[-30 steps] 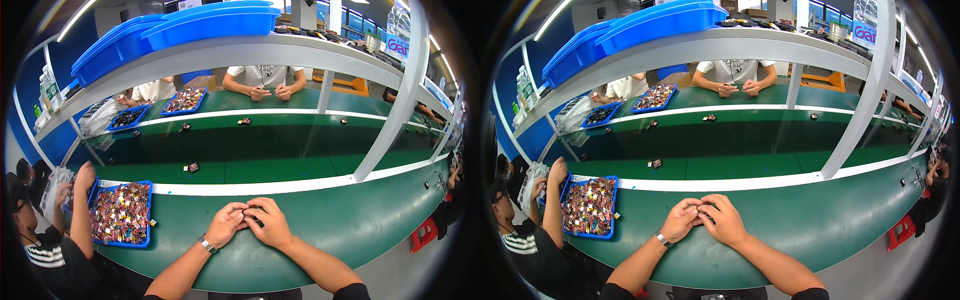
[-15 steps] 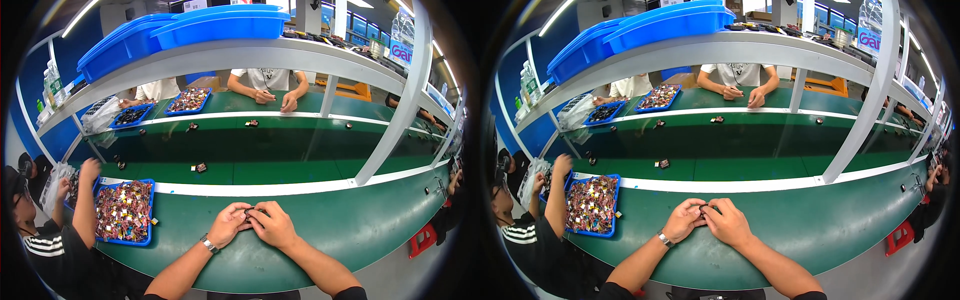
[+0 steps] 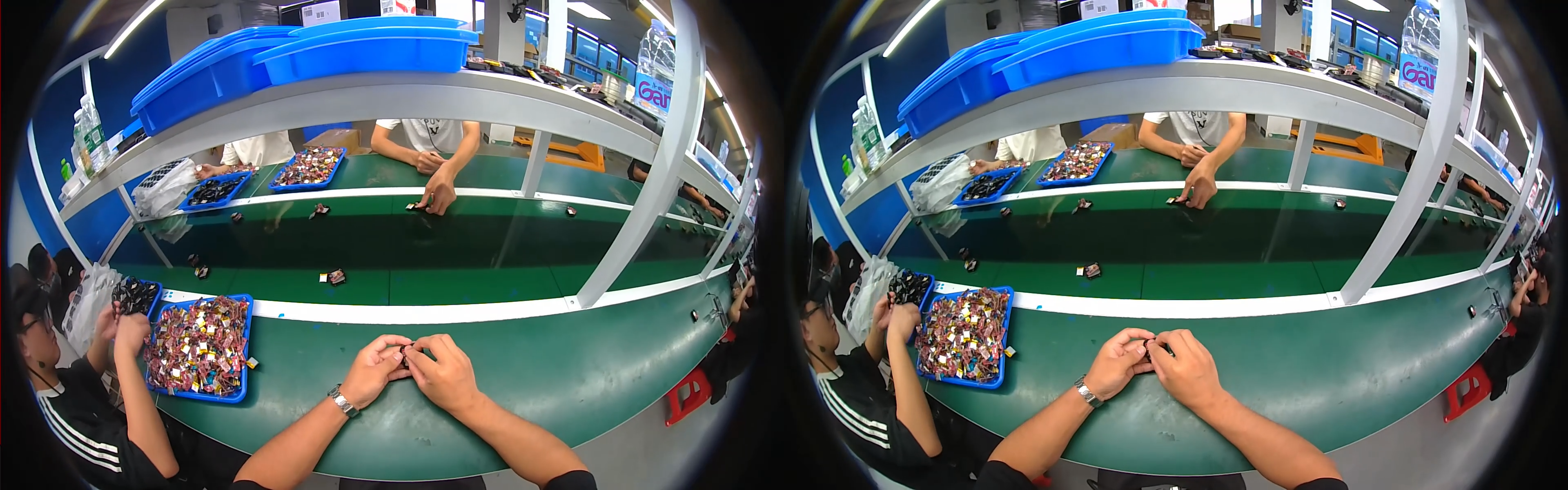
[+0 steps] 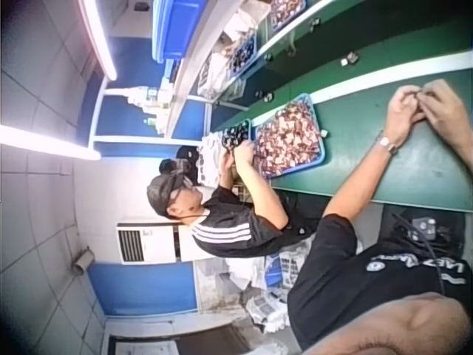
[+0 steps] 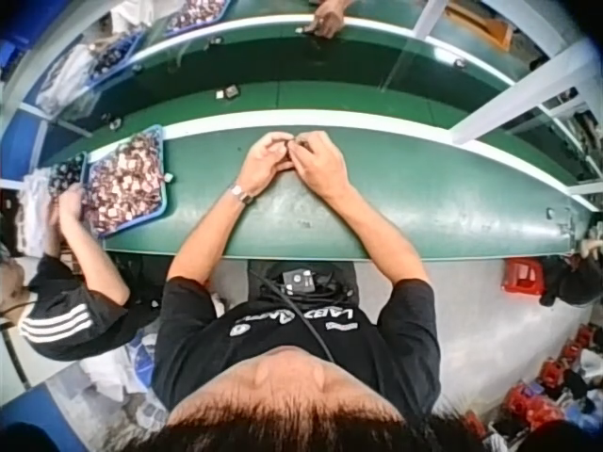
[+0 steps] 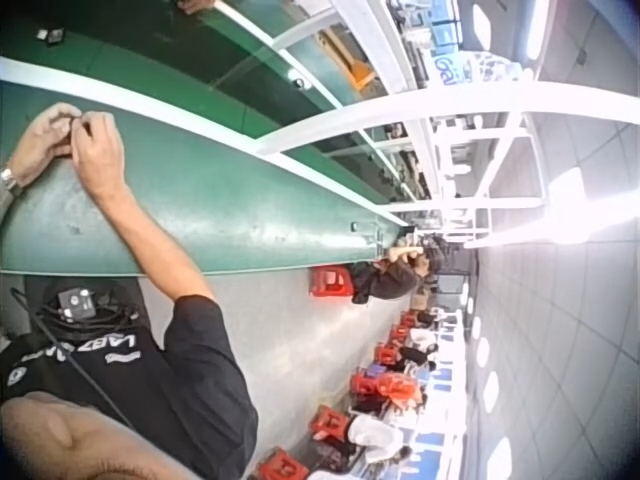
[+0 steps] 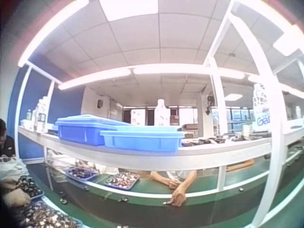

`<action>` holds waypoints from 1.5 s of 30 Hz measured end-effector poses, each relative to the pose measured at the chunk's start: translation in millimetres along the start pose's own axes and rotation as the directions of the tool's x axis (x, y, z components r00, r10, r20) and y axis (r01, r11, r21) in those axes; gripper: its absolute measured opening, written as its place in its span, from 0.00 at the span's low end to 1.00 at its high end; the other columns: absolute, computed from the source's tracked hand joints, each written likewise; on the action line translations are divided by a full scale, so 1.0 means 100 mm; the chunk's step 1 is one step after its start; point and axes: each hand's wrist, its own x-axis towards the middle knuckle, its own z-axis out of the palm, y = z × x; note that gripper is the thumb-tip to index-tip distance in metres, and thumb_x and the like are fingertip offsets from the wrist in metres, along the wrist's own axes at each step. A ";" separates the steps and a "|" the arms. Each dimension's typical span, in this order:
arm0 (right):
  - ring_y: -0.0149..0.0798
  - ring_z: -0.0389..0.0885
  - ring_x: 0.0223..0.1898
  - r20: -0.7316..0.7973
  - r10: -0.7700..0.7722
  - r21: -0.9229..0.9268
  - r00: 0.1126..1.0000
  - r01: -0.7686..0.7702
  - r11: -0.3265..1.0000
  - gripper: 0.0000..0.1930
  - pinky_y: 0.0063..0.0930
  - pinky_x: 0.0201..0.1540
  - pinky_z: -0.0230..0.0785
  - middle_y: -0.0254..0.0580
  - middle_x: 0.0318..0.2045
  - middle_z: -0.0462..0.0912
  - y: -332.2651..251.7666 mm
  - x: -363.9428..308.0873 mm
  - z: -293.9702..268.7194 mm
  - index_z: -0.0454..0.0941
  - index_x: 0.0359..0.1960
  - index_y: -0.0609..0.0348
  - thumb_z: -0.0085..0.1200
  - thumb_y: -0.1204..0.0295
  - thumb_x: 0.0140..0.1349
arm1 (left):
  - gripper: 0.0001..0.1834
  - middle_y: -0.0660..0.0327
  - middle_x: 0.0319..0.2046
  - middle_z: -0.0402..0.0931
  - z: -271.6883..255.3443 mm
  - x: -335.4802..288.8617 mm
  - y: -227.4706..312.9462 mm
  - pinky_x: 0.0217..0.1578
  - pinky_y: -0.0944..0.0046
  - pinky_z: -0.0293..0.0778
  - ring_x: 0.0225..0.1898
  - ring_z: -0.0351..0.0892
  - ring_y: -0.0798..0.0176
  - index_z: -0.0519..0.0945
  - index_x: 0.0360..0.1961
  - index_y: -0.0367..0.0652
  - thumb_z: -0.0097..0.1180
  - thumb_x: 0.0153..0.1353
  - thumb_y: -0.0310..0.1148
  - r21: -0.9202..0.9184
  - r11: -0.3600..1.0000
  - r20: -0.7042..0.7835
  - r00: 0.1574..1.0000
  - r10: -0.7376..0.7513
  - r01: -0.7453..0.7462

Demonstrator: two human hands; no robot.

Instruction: Assemble small electronic component pieces on a factory conveyor belt workstation.

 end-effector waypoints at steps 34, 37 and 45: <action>0.30 0.81 0.29 0.120 0.421 0.459 0.899 -0.427 0.779 0.08 0.21 0.32 0.76 0.41 0.32 0.80 0.03 0.01 0.01 0.81 0.37 0.66 0.62 0.82 0.54 | 0.15 0.55 0.48 0.77 0.01 0.04 -0.05 0.45 0.65 0.78 0.47 0.78 0.66 0.69 0.53 0.37 0.49 0.65 0.20 0.224 0.963 -0.027 0.986 0.162 -0.152; 0.30 0.82 0.29 0.152 0.468 0.493 0.870 -0.477 0.727 0.08 0.21 0.32 0.75 0.41 0.32 0.81 0.03 0.02 0.01 0.81 0.36 0.66 0.62 0.81 0.54 | 0.16 0.55 0.48 0.77 0.03 0.00 0.00 0.46 0.64 0.78 0.48 0.78 0.64 0.69 0.54 0.37 0.50 0.65 0.20 0.177 0.974 -0.058 0.986 0.157 -0.144; 0.28 0.80 0.27 0.083 0.456 0.445 0.886 -0.442 0.779 0.06 0.20 0.30 0.74 0.39 0.30 0.79 0.06 0.04 0.05 0.81 0.33 0.65 0.62 0.82 0.52 | 0.16 0.53 0.44 0.79 -0.01 0.07 -0.04 0.43 0.64 0.81 0.42 0.82 0.63 0.72 0.53 0.28 0.51 0.64 0.21 0.255 0.952 -0.127 0.970 0.206 -0.169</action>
